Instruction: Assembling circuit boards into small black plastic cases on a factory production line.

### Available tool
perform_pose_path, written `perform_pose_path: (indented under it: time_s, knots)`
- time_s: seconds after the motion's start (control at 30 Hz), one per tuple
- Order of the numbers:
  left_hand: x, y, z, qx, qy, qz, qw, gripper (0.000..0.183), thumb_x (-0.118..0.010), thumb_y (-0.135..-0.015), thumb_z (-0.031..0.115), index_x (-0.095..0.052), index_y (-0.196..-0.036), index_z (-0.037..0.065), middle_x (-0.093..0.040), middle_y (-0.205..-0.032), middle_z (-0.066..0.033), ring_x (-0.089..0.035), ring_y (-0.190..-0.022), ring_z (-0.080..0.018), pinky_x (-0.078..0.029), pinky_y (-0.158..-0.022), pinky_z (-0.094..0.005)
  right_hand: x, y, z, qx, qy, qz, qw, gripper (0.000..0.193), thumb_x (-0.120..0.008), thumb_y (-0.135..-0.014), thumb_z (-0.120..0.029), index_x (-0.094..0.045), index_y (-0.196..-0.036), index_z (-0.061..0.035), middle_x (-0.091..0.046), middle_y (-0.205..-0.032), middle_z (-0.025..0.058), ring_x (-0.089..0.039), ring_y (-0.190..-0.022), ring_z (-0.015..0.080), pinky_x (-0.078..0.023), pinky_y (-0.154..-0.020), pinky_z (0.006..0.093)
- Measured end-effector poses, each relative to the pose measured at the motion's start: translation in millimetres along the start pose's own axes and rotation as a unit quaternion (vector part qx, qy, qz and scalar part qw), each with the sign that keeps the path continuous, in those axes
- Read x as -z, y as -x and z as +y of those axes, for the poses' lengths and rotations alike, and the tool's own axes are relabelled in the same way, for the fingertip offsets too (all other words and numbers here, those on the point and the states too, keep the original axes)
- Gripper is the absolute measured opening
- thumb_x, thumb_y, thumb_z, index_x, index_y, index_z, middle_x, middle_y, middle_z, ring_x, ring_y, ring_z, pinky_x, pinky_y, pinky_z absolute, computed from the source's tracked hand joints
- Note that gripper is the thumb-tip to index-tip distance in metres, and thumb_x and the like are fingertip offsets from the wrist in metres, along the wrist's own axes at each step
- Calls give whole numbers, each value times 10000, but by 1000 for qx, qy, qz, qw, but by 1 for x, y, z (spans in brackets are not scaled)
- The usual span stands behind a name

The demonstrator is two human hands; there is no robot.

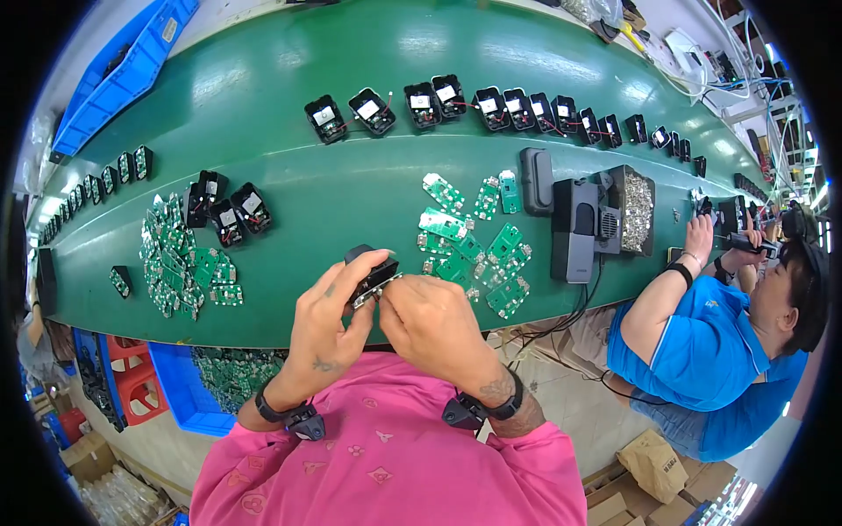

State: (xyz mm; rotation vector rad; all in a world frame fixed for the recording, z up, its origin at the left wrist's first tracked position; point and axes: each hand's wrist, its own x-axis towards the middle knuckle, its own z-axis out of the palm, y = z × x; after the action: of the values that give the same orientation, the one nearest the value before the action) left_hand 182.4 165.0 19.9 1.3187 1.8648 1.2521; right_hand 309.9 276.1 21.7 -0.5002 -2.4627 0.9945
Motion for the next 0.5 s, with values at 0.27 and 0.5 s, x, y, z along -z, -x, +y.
perform_pose_path:
  time_s: [0.27,0.5]
  knots:
    - [-3,-10,-15,190,343,-5,920,598,-540,-910,-91,-419,-1465,94,-560,-1254,-141,-667,-987,-203,-598,-794,-298,-16,8,12,-112,-2,73,991,118,-652,-889,-100,-612,-845,2,-587,-663,130,-608,-593,297,-463,-535,406]
    - [-3,-7,-33,123,331,-54,934,639,-674,-827,-117,-436,-1406,12,-537,-1276,-116,-653,-1017,-178,-614,-853,-307,-21,17,22,-250,-230,60,939,142,-689,-931,-106,-648,-903,27,-638,-707,22,-547,-559,56,-436,-502,233]
